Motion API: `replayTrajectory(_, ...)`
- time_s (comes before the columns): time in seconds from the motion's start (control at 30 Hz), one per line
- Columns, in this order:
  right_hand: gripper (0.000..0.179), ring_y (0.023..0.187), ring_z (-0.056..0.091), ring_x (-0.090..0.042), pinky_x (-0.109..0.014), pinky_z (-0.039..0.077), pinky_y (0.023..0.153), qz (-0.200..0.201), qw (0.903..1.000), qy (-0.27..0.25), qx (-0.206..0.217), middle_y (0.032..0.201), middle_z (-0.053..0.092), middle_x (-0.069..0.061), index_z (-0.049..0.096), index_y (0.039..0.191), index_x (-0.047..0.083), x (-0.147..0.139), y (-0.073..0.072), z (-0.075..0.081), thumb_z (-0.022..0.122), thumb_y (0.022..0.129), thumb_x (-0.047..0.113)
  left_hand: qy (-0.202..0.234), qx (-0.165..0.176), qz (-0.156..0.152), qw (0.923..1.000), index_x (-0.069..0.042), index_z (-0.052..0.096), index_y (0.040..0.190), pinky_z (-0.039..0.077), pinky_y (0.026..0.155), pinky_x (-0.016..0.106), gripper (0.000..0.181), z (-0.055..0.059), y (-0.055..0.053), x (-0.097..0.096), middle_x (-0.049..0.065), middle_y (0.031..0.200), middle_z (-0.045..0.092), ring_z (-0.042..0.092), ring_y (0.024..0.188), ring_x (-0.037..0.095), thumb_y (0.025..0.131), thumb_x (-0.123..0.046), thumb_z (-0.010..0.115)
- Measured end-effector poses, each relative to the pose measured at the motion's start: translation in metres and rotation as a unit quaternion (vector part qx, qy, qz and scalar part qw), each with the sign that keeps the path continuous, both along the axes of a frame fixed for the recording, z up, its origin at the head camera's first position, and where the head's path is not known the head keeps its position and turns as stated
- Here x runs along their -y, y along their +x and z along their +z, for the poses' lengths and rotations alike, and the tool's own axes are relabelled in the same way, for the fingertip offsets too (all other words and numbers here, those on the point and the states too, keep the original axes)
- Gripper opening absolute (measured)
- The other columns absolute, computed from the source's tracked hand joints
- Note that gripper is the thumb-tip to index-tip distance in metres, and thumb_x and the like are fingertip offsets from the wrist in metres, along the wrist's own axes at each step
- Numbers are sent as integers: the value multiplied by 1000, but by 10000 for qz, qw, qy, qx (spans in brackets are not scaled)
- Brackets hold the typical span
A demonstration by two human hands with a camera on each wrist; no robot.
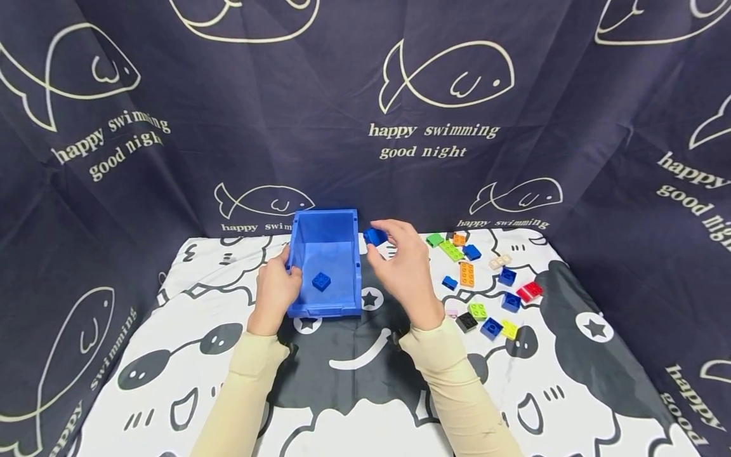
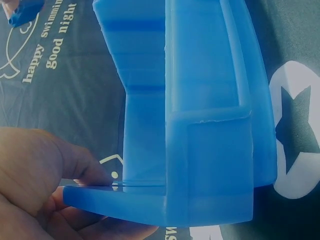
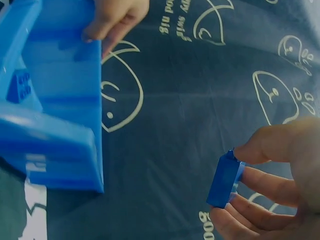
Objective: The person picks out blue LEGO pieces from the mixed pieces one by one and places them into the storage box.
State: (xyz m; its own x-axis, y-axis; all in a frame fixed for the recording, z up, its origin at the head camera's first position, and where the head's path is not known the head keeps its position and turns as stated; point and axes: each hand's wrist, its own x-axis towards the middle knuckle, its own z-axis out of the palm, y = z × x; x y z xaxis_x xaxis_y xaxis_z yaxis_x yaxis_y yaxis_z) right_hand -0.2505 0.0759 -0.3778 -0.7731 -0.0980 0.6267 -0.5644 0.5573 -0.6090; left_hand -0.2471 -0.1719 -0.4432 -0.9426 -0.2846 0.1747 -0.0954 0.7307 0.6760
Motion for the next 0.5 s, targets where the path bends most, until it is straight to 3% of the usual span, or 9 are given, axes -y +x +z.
replayTrajectory(0.2, 37, 119, 66, -26, -42, 55, 98, 227, 9991, 244, 268, 130, 67, -10, 73, 126, 8, 15, 7, -3, 75, 89, 12, -10, 21, -27, 10000, -2, 50, 151, 53, 81, 62, 60, 1, 0, -1, 32, 135, 61, 68, 100, 53, 93, -13, 57)
replayTrajectory(0.5, 38, 120, 66, -26, -41, 51, 104, 618, 9958, 669, -50, 128, 70, -11, 74, 124, 6, 36, 9, -16, 76, 87, 9, -37, 29, -1, 10000, -2, 51, 151, 52, 84, 63, 59, 0, 0, 0, 33, 135, 61, 68, 103, 54, 94, -14, 56)
